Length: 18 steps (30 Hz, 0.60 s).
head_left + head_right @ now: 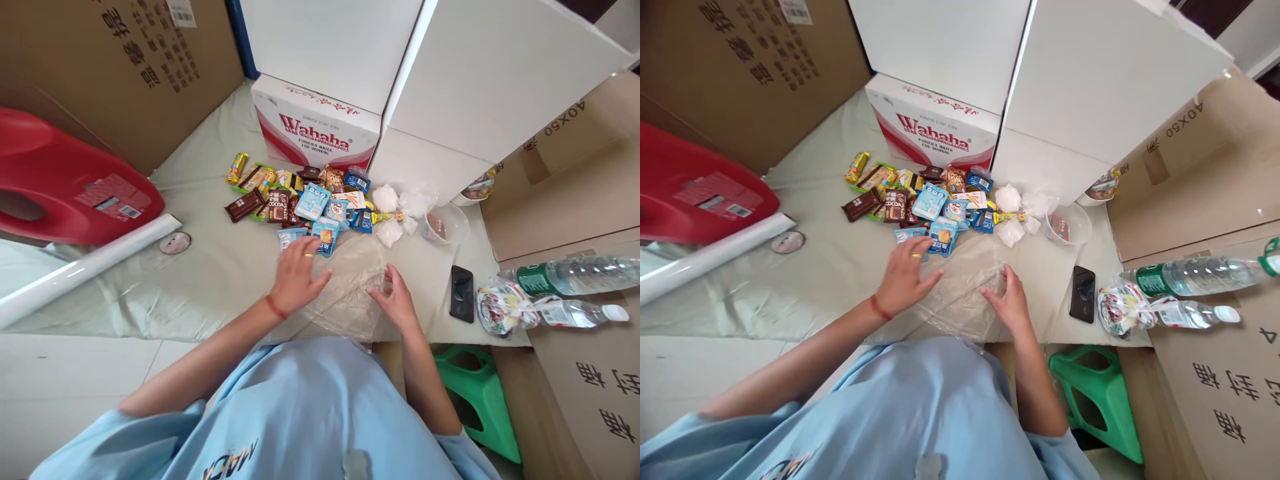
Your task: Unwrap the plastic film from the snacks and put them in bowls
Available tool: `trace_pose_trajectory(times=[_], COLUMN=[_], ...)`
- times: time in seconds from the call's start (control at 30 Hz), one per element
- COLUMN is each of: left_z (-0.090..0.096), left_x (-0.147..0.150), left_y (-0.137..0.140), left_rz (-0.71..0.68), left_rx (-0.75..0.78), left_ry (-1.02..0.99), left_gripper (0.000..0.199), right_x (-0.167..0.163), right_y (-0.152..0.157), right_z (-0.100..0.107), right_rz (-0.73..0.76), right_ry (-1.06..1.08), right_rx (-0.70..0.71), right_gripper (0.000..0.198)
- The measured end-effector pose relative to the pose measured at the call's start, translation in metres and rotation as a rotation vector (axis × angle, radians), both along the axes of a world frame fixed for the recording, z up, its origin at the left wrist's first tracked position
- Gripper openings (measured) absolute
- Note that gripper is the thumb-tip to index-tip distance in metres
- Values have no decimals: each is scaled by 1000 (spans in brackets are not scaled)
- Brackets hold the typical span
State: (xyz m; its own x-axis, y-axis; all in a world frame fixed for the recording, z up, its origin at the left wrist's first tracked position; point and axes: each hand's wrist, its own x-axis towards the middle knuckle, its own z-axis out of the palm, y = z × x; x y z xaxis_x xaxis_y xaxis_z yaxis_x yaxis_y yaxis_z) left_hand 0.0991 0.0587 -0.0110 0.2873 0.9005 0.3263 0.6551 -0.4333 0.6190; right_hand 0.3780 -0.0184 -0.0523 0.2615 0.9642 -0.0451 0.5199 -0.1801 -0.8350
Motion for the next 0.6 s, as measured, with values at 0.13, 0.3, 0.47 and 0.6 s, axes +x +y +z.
trace_pose_trajectory(times=[0.13, 0.3, 0.47, 0.6], left_z=[-34, -59, -62, -50], left_x=[43, 34, 12, 8], left_y=[29, 31, 16, -4], left_rz=[-34, 128, 274, 370], left_rx=[-256, -363, -401, -102], left_ry=[10, -45, -96, -129], left_gripper=[36, 34, 33, 36], right_x=[-9, 24, 45, 56], right_y=[18, 3, -3, 6], right_z=[0, -4, -15, -17], right_rz=[-57, -323, -305, -162], right_ry=[34, 262, 208, -42], right_rx=[117, 56, -48, -56], right_gripper=[44, 43, 44, 43])
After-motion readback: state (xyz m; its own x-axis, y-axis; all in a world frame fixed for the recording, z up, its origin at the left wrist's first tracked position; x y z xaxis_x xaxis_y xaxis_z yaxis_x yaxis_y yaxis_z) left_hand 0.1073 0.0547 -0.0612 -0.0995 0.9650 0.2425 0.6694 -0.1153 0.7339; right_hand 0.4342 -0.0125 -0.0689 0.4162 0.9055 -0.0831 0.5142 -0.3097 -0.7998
